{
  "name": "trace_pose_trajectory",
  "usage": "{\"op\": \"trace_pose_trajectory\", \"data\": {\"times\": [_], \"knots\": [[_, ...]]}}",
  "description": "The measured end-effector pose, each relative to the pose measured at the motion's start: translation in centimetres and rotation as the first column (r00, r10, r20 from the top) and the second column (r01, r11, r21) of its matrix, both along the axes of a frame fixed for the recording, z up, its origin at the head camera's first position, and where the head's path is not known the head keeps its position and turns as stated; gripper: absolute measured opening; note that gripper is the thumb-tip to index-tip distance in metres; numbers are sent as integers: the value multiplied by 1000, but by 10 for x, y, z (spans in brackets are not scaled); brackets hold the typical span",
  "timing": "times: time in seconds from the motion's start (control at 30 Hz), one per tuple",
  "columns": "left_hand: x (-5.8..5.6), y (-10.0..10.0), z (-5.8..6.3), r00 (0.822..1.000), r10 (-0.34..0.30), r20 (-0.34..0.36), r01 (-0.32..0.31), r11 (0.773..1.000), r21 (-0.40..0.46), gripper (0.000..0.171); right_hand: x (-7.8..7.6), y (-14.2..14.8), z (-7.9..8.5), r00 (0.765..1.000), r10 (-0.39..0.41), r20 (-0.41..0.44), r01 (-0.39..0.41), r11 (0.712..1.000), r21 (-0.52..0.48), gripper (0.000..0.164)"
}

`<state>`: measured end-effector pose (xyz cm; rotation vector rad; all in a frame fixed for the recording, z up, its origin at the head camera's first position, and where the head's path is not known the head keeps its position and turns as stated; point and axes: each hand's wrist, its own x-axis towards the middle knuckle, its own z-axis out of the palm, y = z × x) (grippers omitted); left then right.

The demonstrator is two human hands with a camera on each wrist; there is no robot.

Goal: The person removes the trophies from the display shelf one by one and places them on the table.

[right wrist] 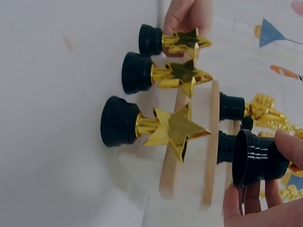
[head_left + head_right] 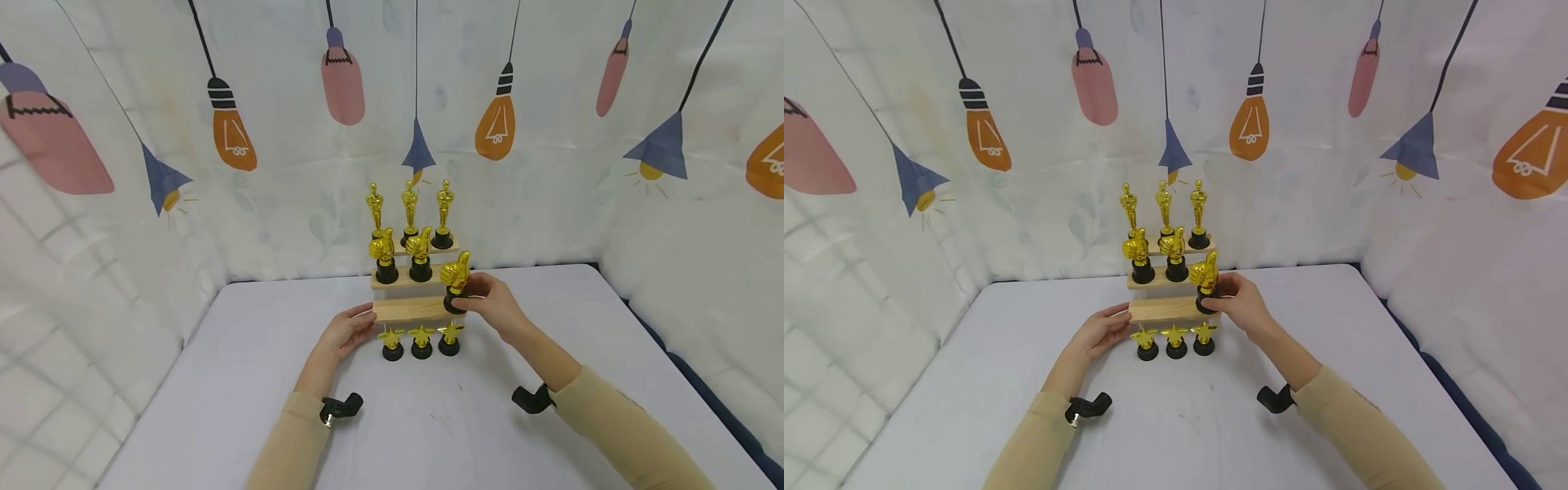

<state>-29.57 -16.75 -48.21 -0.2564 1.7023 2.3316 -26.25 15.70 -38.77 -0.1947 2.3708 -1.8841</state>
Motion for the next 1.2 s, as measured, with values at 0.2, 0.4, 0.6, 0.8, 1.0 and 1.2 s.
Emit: {"op": "trace_pose_trajectory", "data": {"times": [0.2, 0.4, 0.6, 0.8, 1.0, 1.2], "knots": [[3, -2, 2, 1000, -3, -10, 3, 1000, 1, 51, 11, -10, -6, 1000, 27, -2, -27, 1000, -13, 56], [4, -1, 4, 1000, 0, -12, 0, 1000, 5, 50, 20, -22, -13, 999, 43, 33, -42, 998, -44, 56], [5, 0, 6, 1000, 4, -7, -4, 1000, 7, 50, 29, -29, -18, 996, 80, 26, -78, 995, -69, 52], [5, -1, 6, 1000, 9, -9, -9, 1000, 4, 49, 37, -38, -22, 992, 109, 55, -104, 990, -96, 51], [5, -1, 3, 1000, 18, -9, -18, 1000, 10, 48, 45, -49, -31, 983, 180, 48, -175, 981, -89, 54], [3, 0, -1, 1000, 20, -21, -20, 1000, 7, 48, 53, -60, -40, 971, 231, 67, -225, 971, -82, 51]]}}
